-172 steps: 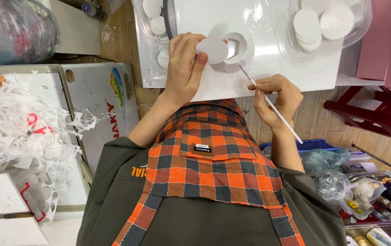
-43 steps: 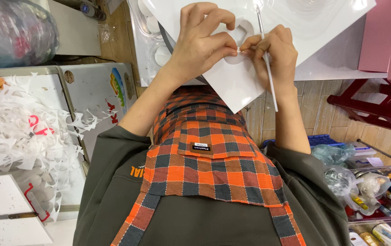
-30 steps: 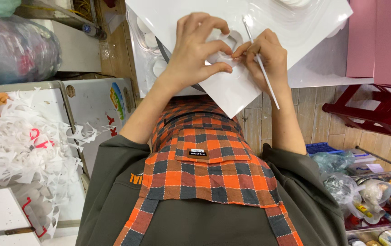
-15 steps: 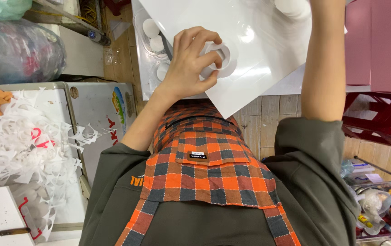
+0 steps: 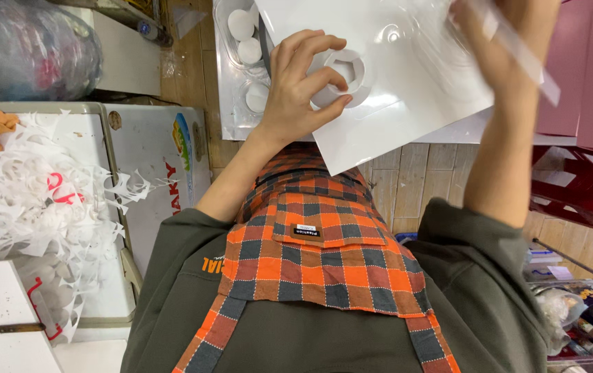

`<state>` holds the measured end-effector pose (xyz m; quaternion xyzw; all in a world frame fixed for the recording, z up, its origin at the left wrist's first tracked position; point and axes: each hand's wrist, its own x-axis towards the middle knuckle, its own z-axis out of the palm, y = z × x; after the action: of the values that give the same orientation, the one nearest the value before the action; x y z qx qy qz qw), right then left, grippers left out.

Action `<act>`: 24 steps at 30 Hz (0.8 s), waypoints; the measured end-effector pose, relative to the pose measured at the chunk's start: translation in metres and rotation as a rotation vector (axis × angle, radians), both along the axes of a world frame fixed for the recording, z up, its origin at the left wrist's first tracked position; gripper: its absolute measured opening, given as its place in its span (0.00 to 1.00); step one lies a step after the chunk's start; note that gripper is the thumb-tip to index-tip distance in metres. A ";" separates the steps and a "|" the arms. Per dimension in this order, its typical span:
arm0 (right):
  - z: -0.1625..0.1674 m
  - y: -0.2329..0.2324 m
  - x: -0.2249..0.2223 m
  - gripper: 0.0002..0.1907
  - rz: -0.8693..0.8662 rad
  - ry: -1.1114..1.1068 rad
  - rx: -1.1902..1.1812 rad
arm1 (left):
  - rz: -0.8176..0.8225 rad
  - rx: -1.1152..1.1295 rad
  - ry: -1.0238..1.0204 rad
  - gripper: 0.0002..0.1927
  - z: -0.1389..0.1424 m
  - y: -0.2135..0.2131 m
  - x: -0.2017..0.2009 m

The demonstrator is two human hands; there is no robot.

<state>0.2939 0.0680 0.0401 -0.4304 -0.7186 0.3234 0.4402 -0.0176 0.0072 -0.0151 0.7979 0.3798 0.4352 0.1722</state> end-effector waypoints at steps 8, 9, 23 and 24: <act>-0.069 -0.122 -0.051 0.05 -0.005 0.262 -0.204 | -0.017 -0.005 -0.021 0.16 -0.001 0.000 -0.001; -0.069 -0.126 -0.057 0.05 -0.018 0.278 -0.203 | -0.013 0.000 -0.023 0.16 -0.002 0.001 -0.001; -0.064 -0.133 -0.077 0.02 -0.130 0.162 -0.134 | 0.013 0.005 -0.017 0.17 -0.001 -0.002 0.000; -0.065 -0.134 -0.078 0.03 -0.104 0.136 -0.119 | 0.012 0.004 -0.020 0.17 -0.001 -0.002 0.001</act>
<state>0.2164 -0.0664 -0.0248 -0.4696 -0.6432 0.3705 0.4779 -0.0171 0.0049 -0.0163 0.7917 0.3820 0.4448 0.1715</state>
